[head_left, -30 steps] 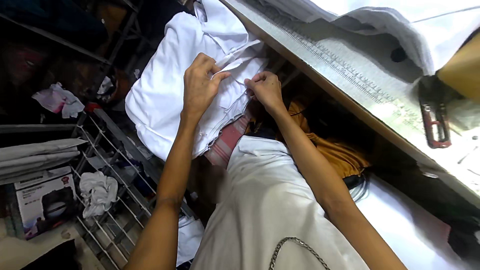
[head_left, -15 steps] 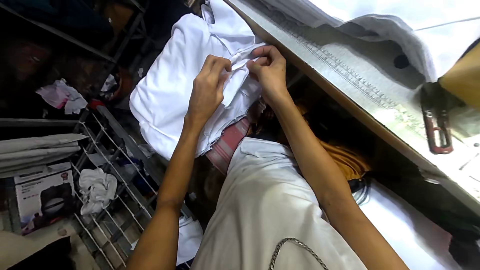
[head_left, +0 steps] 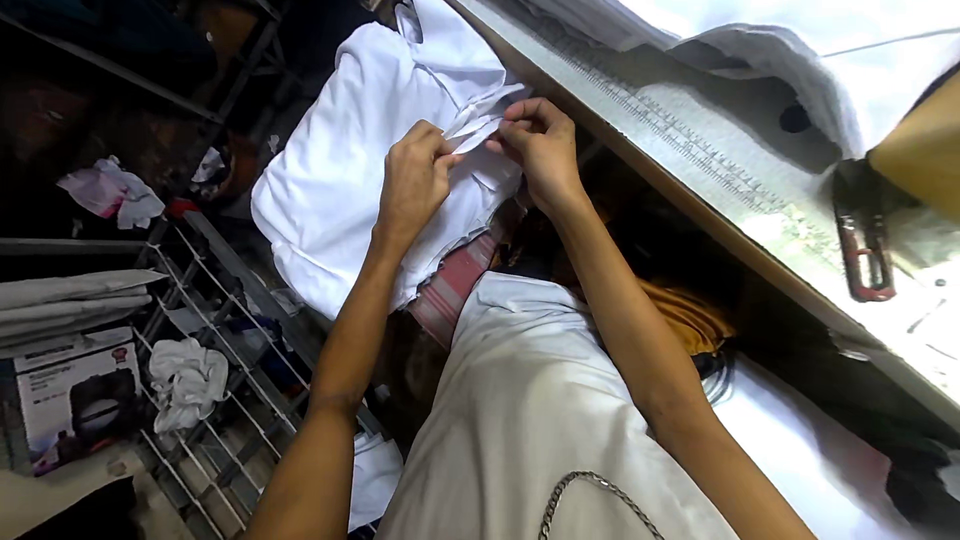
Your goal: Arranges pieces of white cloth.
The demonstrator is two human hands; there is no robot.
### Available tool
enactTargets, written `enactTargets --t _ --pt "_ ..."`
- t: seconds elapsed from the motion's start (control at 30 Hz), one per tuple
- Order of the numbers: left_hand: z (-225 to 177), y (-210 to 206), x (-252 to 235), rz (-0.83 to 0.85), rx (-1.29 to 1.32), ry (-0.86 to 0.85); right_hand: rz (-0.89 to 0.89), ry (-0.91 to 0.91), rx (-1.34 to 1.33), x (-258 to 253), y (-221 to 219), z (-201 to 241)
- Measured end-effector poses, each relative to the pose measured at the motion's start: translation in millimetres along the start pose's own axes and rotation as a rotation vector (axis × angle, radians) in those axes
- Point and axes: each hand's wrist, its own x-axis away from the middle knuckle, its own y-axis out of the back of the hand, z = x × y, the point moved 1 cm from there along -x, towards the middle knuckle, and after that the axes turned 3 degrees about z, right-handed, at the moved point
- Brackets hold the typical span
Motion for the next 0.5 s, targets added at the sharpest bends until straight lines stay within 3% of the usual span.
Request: enactTargets --t 0.23,0.37,0.5 --pt "2 5 -2 0.020 0.026 0.068 -0.028 -0.436 0.347 14 40 -32" --pt "-2 -4 2 0.004 -0.024 0.010 -0.057 -0.266 0.480 5 33 -52" --pt "-3 -9 7 -0.023 -0.182 -0.151 -0.122 -0.138 0.681 5 30 -42"
